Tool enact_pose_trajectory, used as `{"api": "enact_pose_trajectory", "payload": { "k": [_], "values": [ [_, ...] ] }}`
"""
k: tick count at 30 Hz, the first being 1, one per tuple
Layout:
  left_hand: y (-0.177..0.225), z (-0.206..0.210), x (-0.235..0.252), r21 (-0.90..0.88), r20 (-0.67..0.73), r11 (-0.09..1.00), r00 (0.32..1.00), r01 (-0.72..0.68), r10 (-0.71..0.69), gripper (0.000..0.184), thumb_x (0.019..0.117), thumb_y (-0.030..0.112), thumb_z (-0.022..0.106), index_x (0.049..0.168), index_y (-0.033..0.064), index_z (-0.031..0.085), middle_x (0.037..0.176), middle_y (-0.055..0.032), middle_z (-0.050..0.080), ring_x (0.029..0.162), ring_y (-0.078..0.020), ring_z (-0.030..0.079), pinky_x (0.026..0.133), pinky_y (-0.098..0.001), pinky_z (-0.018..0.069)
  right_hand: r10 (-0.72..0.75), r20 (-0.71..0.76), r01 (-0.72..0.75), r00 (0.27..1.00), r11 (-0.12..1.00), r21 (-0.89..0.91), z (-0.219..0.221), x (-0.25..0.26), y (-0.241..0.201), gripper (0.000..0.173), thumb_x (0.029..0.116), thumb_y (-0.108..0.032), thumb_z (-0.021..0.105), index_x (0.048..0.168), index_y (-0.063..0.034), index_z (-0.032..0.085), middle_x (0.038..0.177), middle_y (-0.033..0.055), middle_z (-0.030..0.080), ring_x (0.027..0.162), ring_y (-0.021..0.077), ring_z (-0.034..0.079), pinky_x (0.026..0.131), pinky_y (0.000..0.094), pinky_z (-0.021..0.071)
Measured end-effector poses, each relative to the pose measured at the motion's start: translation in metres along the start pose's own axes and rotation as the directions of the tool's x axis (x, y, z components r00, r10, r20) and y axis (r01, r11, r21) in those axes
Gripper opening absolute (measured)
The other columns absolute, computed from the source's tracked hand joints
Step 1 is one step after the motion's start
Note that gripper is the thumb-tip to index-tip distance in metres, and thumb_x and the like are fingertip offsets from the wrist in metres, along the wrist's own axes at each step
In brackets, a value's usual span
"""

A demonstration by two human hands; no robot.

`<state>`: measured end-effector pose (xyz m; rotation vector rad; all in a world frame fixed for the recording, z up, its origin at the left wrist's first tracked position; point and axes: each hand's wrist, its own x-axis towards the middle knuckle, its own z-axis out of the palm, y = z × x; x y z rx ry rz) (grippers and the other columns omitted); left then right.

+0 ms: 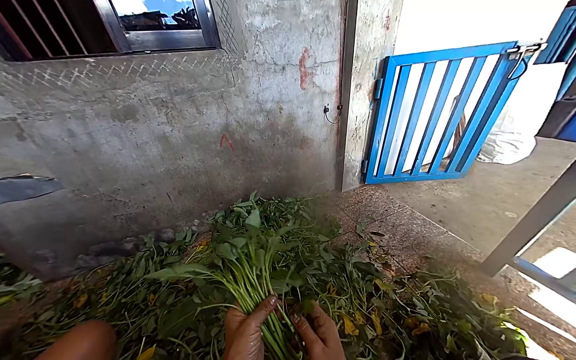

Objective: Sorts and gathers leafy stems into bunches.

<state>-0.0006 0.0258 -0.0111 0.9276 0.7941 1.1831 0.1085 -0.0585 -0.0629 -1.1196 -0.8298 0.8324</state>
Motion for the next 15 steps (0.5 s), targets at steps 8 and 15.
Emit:
{"api": "enact_pose_trajectory", "payload": {
  "k": [8,15],
  "values": [
    [0.012,-0.008,0.017,-0.011,-0.202,0.999,0.978,-0.05,0.047,0.026,0.0847,-0.018,0.067,0.108,-0.0093,0.059,0.083,-0.0172,0.071,0.064,-0.0231,0.071,0.06,-0.0363,0.063,0.561,-0.031,-0.182,0.827,0.216,-0.959,-0.053,0.006,-0.003,0.043,0.0959,-0.016,0.066,0.133,0.0042,0.061,0.137,0.0332,0.056,0.128,0.0517,0.054,0.1,0.0663,0.0483],
    [-0.003,-0.001,0.006,0.007,-0.089,0.999,0.995,0.043,-0.043,0.026,0.0822,-0.02,0.067,0.105,-0.0115,0.06,0.083,-0.0208,0.071,0.064,-0.0263,0.071,0.06,-0.0371,0.063,-0.067,0.129,0.133,0.989,0.77,-0.624,-0.032,0.008,0.001,0.038,0.1042,-0.029,0.056,0.131,-0.0046,0.066,0.111,0.0111,0.073,0.103,0.0234,0.07,0.092,0.0441,0.0581]
  ]
}}
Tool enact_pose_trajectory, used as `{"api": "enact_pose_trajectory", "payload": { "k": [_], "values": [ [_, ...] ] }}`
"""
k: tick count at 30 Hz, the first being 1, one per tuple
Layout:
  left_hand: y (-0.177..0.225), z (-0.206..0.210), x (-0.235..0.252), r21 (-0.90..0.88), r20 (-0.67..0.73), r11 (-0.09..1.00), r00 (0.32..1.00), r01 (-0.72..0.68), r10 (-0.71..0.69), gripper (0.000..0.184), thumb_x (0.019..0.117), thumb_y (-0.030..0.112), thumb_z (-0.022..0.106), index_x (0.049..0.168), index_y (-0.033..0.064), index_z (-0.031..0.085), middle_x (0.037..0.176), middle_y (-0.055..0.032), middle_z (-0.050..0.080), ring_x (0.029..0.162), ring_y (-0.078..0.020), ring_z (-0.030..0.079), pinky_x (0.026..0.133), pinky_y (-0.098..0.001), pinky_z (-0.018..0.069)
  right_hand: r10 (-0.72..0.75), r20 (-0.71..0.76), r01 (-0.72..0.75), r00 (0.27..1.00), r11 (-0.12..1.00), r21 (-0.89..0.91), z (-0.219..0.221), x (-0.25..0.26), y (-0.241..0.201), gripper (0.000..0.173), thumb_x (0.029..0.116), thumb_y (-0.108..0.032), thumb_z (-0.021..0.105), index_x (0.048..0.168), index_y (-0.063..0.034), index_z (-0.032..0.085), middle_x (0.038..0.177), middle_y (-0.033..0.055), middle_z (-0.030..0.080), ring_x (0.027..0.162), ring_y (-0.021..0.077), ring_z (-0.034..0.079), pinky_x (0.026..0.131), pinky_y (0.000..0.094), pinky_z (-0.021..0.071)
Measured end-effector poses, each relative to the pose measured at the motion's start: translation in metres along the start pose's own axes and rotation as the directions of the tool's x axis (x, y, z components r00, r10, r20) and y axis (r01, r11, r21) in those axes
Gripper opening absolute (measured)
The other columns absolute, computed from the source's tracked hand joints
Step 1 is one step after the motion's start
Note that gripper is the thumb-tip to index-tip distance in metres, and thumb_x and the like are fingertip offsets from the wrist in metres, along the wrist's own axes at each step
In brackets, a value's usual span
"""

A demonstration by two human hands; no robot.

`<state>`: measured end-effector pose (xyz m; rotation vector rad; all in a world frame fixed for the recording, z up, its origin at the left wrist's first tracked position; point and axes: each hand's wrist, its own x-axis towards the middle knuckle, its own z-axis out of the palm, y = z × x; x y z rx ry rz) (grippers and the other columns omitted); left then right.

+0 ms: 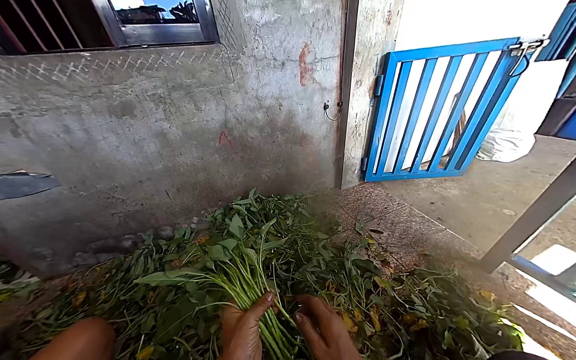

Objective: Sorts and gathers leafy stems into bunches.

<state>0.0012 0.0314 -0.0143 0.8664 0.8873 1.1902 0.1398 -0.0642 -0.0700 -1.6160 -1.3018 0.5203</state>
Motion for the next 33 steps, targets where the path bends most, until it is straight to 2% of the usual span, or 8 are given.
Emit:
{"api": "enact_pose_trajectory", "payload": {
  "k": [2,5,8,11,14,20,28,33],
  "values": [
    [-0.001,0.002,-0.002,0.006,0.047,1.0,0.999,0.008,-0.009,0.025,0.082,-0.02,0.067,0.104,-0.0117,0.06,0.082,-0.0207,0.072,0.065,-0.0254,0.071,0.062,-0.0365,0.0625,-0.013,0.056,-0.005,0.998,0.948,0.317,0.008,0.002,-0.013,0.03,0.1035,-0.018,0.057,0.127,0.0001,0.063,0.099,0.0097,0.07,0.085,0.0162,0.068,0.079,0.036,0.0584],
    [-0.001,0.0,-0.004,0.025,0.079,1.0,0.997,-0.001,-0.001,0.027,0.0791,-0.02,0.068,0.104,-0.0118,0.061,0.084,-0.0212,0.073,0.07,-0.0251,0.072,0.066,-0.036,0.0628,0.113,0.219,-0.227,0.969,0.752,0.619,0.011,-0.001,-0.024,0.017,0.1026,-0.01,0.053,0.116,-0.0004,0.059,0.082,0.0034,0.062,0.067,0.0108,0.06,0.065,0.0297,0.0532],
    [-0.001,-0.003,-0.002,0.054,0.089,0.998,0.996,0.016,-0.021,0.031,0.0774,-0.021,0.069,0.106,-0.0111,0.061,0.088,-0.0206,0.073,0.076,-0.025,0.073,0.072,-0.0369,0.0632,0.157,0.378,-0.401,0.912,0.529,0.748,0.007,-0.003,-0.023,0.025,0.1032,-0.01,0.051,0.126,-0.0047,0.058,0.08,0.002,0.062,0.064,0.0109,0.058,0.061,0.0298,0.0529],
    [0.0,-0.002,-0.002,0.052,0.083,0.998,0.996,0.037,-0.042,0.029,0.0783,-0.022,0.069,0.104,-0.0109,0.061,0.084,-0.02,0.072,0.07,-0.0239,0.072,0.066,-0.0359,0.0628,0.183,0.42,-0.457,0.889,0.418,0.785,0.008,-0.004,-0.018,0.019,0.1026,-0.011,0.054,0.117,-0.0046,0.065,0.078,0.0021,0.063,0.064,0.0113,0.059,0.061,0.0302,0.0546],
    [0.001,0.0,-0.004,0.039,0.063,0.998,0.997,0.043,-0.046,0.028,0.0794,-0.021,0.068,0.104,-0.0112,0.06,0.082,-0.0206,0.072,0.069,-0.0244,0.071,0.066,-0.0355,0.0622,0.207,0.35,-0.406,0.914,0.475,0.781,0.015,-0.007,-0.021,0.017,0.1042,-0.011,0.053,0.102,-0.0019,0.067,0.073,0.0007,0.063,0.06,0.0096,0.059,0.061,0.0286,0.0558],
    [-0.005,0.001,-0.008,0.055,0.011,0.997,0.999,0.05,-0.051,0.027,0.0782,-0.022,0.069,0.102,-0.011,0.06,0.08,-0.0202,0.072,0.064,-0.0246,0.07,0.061,-0.0355,0.0619,0.205,0.245,-0.3,0.947,0.835,0.461,0.009,-0.006,-0.018,0.029,0.1059,-0.026,0.055,0.092,-0.0024,0.066,0.067,0.0,0.059,0.055,0.0094,0.056,0.056,0.0295,0.0526],
    [-0.006,0.007,-0.015,0.054,-0.066,0.998,0.997,0.04,-0.037,0.022,0.0803,-0.021,0.069,0.098,-0.01,0.061,0.074,-0.0174,0.07,0.06,-0.0219,0.069,0.06,-0.0337,0.061,0.27,0.103,-0.259,0.957,0.96,-0.105,0.012,-0.011,-0.027,0.067,0.1047,-0.056,0.043,0.073,-0.0009,0.065,0.063,0.0124,0.059,0.066,0.0295,0.063,0.066,0.0532,0.0497],
    [0.001,0.002,-0.006,-0.016,-0.049,1.0,0.999,0.014,-0.015,0.021,0.0848,-0.018,0.066,0.104,-0.0101,0.06,0.077,-0.0187,0.071,0.062,-0.0241,0.07,0.06,-0.036,0.0621,0.099,0.089,-0.107,0.991,0.99,0.09,0.018,-0.018,-0.019,0.045,0.1085,-0.034,0.047,0.092,0.0038,0.065,0.074,0.015,0.059,0.069,0.0271,0.061,0.067,0.0472,0.0512]
  ]
}}
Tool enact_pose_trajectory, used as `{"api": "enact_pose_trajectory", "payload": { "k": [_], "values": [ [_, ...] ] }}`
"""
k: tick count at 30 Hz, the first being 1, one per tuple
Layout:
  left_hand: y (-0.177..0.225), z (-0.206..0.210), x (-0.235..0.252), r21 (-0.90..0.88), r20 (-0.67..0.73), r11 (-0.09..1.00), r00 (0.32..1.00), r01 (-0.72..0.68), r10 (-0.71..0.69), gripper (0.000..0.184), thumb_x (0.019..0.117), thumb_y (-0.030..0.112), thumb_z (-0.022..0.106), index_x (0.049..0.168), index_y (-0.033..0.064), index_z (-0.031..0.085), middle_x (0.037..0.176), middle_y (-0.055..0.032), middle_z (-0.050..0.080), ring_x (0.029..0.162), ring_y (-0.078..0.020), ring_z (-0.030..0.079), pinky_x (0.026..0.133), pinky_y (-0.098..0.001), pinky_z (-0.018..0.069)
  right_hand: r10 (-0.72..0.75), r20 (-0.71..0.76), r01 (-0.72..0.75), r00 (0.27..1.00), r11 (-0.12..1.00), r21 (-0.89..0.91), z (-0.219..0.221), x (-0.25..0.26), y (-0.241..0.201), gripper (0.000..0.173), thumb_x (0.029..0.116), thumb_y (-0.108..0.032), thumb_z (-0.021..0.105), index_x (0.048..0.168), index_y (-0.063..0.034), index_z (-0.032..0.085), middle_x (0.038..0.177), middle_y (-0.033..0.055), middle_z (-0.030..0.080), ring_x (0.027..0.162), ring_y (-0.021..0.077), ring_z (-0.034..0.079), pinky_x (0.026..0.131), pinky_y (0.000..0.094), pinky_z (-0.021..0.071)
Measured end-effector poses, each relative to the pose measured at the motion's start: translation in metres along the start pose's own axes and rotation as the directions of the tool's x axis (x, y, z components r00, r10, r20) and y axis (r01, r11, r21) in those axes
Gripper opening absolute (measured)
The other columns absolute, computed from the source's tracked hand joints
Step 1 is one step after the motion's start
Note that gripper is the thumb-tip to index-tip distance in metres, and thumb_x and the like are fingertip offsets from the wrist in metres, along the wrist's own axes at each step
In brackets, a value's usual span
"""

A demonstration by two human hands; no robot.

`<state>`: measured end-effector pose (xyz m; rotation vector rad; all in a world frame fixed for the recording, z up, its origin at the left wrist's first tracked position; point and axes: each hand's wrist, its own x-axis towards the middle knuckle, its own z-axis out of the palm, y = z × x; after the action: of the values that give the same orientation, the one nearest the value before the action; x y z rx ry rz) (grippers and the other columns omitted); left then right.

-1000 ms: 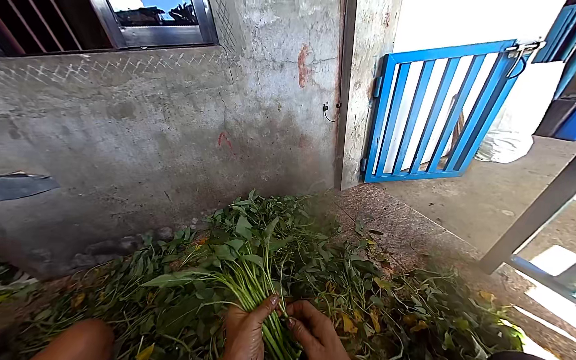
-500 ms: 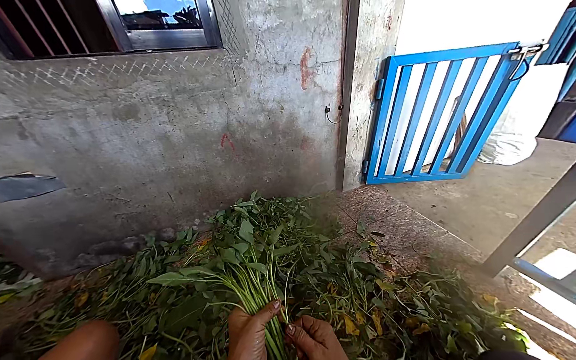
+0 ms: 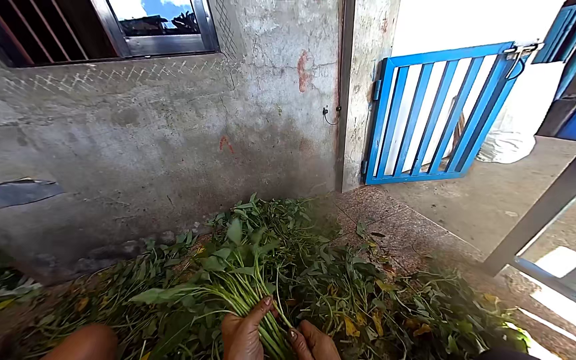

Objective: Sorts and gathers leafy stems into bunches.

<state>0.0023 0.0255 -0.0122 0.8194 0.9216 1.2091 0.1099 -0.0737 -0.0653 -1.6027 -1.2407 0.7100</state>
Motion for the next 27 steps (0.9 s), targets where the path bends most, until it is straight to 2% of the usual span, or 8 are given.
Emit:
{"api": "enact_pose_trajectory", "payload": {
  "k": [7,13,16,18,20,23,25,27],
  "values": [
    [-0.006,-0.003,-0.008,-0.033,0.259,0.994,0.961,0.107,-0.095,0.026,0.0857,-0.02,0.062,0.111,-0.0125,0.059,0.093,-0.0266,0.073,0.082,-0.0334,0.075,0.079,-0.0432,0.0635,-0.028,-0.036,0.035,0.999,0.981,0.19,-0.001,0.008,0.001,0.039,0.1098,-0.027,0.044,0.089,0.0001,0.064,0.068,0.0048,0.056,0.06,0.013,0.056,0.059,0.033,0.0491],
    [-0.004,0.003,-0.005,-0.048,0.063,0.999,0.998,0.023,-0.02,0.025,0.0839,-0.021,0.064,0.107,-0.0126,0.059,0.083,-0.0235,0.072,0.068,-0.0292,0.073,0.065,-0.0396,0.0634,-0.027,0.119,-0.021,0.993,0.923,0.385,-0.004,0.005,0.012,0.037,0.1094,-0.026,0.046,0.086,-0.0019,0.061,0.066,-0.0009,0.054,0.058,0.0072,0.053,0.058,0.0274,0.048],
    [0.005,-0.007,0.011,-0.09,-0.019,0.995,0.999,-0.036,0.034,0.023,0.0842,-0.022,0.064,0.105,-0.0132,0.059,0.083,-0.0232,0.073,0.066,-0.0285,0.073,0.062,-0.038,0.0634,0.046,0.294,-0.139,0.955,0.942,0.304,-0.026,0.007,0.037,0.035,0.1073,-0.031,0.052,0.098,-0.002,0.068,0.084,0.0035,0.066,0.078,0.0112,0.064,0.077,0.0332,0.0548],
    [0.007,-0.009,0.012,-0.068,-0.02,0.996,0.999,-0.05,0.049,0.026,0.0816,-0.023,0.066,0.105,-0.0135,0.059,0.083,-0.024,0.073,0.066,-0.0296,0.073,0.061,-0.0383,0.0633,0.137,0.205,-0.158,0.969,0.983,0.089,-0.041,0.011,0.047,0.04,0.1013,-0.042,0.061,0.119,-0.0079,0.074,0.114,0.0149,0.069,0.11,0.0275,0.064,0.098,0.0488,0.0511],
    [0.002,-0.005,0.007,-0.021,0.011,0.998,0.998,-0.063,0.063,0.03,0.0783,-0.024,0.068,0.105,-0.0137,0.06,0.082,-0.0243,0.073,0.067,-0.0297,0.073,0.062,-0.038,0.0633,0.178,0.026,-0.178,0.984,0.984,-0.005,-0.046,0.02,0.044,0.047,0.0999,-0.046,0.059,0.129,-0.0113,0.071,0.131,0.022,0.062,0.125,0.0389,0.056,0.106,0.0584,0.0452],
    [-0.012,0.003,-0.006,0.094,0.055,0.99,0.994,-0.103,0.098,0.033,0.0715,-0.024,0.074,0.101,-0.0123,0.063,0.082,-0.0207,0.074,0.069,-0.0268,0.074,0.065,-0.0368,0.0636,0.082,-0.126,-0.058,0.989,0.982,0.178,-0.034,0.031,0.006,0.047,0.1053,-0.036,0.05,0.14,-0.006,0.061,0.136,0.0166,0.061,0.126,0.0249,0.06,0.106,0.0433,0.0511],
    [-0.02,0.008,-0.015,0.162,0.089,0.975,0.986,-0.154,0.141,0.036,0.0671,-0.021,0.079,0.098,-0.0082,0.066,0.08,-0.0131,0.074,0.069,-0.0191,0.073,0.066,-0.0334,0.0639,0.017,-0.134,0.025,0.991,0.951,0.307,-0.016,0.034,-0.021,0.052,0.1075,-0.035,0.044,0.146,-0.0016,0.054,0.142,0.0175,0.058,0.13,0.0222,0.058,0.11,0.0409,0.0488],
    [-0.023,0.011,-0.02,0.186,0.137,0.966,0.978,-0.182,0.157,0.029,0.0694,-0.017,0.077,0.093,-0.0019,0.068,0.076,-0.0047,0.074,0.068,-0.0099,0.072,0.065,-0.028,0.0627,-0.013,-0.155,0.066,0.988,0.939,0.338,0.002,0.04,-0.034,0.054,0.1077,-0.04,0.043,0.141,-0.0003,0.058,0.137,0.0172,0.061,0.128,0.0227,0.058,0.11,0.0432,0.0473]
  ]
}}
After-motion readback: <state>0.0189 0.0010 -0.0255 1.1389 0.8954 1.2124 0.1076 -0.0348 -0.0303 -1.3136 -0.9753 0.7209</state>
